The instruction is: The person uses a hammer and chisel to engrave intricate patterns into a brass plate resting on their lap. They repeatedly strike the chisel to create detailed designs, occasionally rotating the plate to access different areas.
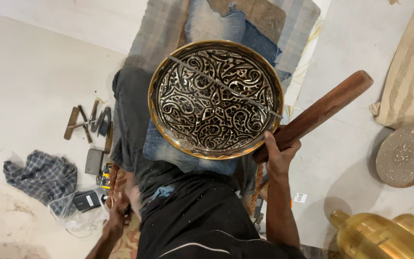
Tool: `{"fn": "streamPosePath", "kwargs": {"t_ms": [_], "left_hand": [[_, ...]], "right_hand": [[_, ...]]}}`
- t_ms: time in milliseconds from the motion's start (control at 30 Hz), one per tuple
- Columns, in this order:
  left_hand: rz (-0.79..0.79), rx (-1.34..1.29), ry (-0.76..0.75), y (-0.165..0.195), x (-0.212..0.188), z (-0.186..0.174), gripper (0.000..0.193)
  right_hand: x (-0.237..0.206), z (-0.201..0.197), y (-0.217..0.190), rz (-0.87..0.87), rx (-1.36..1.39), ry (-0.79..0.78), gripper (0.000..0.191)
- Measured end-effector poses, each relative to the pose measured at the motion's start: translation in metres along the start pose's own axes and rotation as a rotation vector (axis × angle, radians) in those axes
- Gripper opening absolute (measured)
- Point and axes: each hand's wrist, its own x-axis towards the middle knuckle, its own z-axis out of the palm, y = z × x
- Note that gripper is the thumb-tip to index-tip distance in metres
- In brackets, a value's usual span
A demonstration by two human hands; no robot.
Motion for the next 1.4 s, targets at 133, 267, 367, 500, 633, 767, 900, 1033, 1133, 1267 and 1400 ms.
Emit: {"fn": "streamPosePath", "kwargs": {"t_ms": [133, 267, 367, 500, 633, 767, 900, 1033, 1133, 1267, 1400], "left_hand": [[-0.231, -0.093, -0.143, -0.007, 0.011, 0.025, 0.072], [-0.003, -0.048, -0.124, -0.024, 0.019, 0.008, 0.048], [0.701, 0.349, -0.044, -0.036, 0.021, -0.012, 0.027], [0.822, 0.615, 0.371, -0.017, 0.038, -0.02, 0.03], [0.906, 0.053, 0.266, 0.028, 0.051, -0.026, 0.022], [0.721, -0.386, 0.026, 0.078, 0.055, -0.022, 0.019], [0.853, -0.46, -0.062, 0.111, 0.058, -0.016, 0.012], [0.865, -0.414, -0.131, 0.132, 0.063, -0.021, 0.007], [0.882, -0.347, -0.329, 0.145, 0.063, -0.03, 0.027], [1.084, -0.3, -0.421, 0.145, 0.057, -0.028, 0.041], [1.245, -0.311, -0.318, 0.134, 0.034, -0.009, 0.045]], "right_hand": [[0.011, -0.007, 0.014, 0.038, -0.017, 0.012, 0.031], [-0.004, 0.007, 0.019, 0.029, -0.023, -0.001, 0.028], [-0.017, 0.022, 0.012, 0.066, 0.051, 0.089, 0.033], [-0.035, 0.035, 0.005, 0.065, 0.077, 0.072, 0.03], [-0.084, 0.051, 0.025, 0.213, 0.1, 0.126, 0.027], [-0.149, 0.076, 0.052, 0.265, 0.159, 0.055, 0.025], [-0.171, 0.091, 0.051, 0.183, 0.184, 0.098, 0.031], [-0.128, 0.081, 0.024, 0.063, 0.213, 0.07, 0.044], [-0.084, 0.064, 0.0, 0.104, 0.325, -0.109, 0.054], [-0.06, 0.05, -0.012, 0.046, 0.344, -0.168, 0.062], [-0.069, 0.059, 0.012, 0.001, 0.358, -0.17, 0.055]]}}
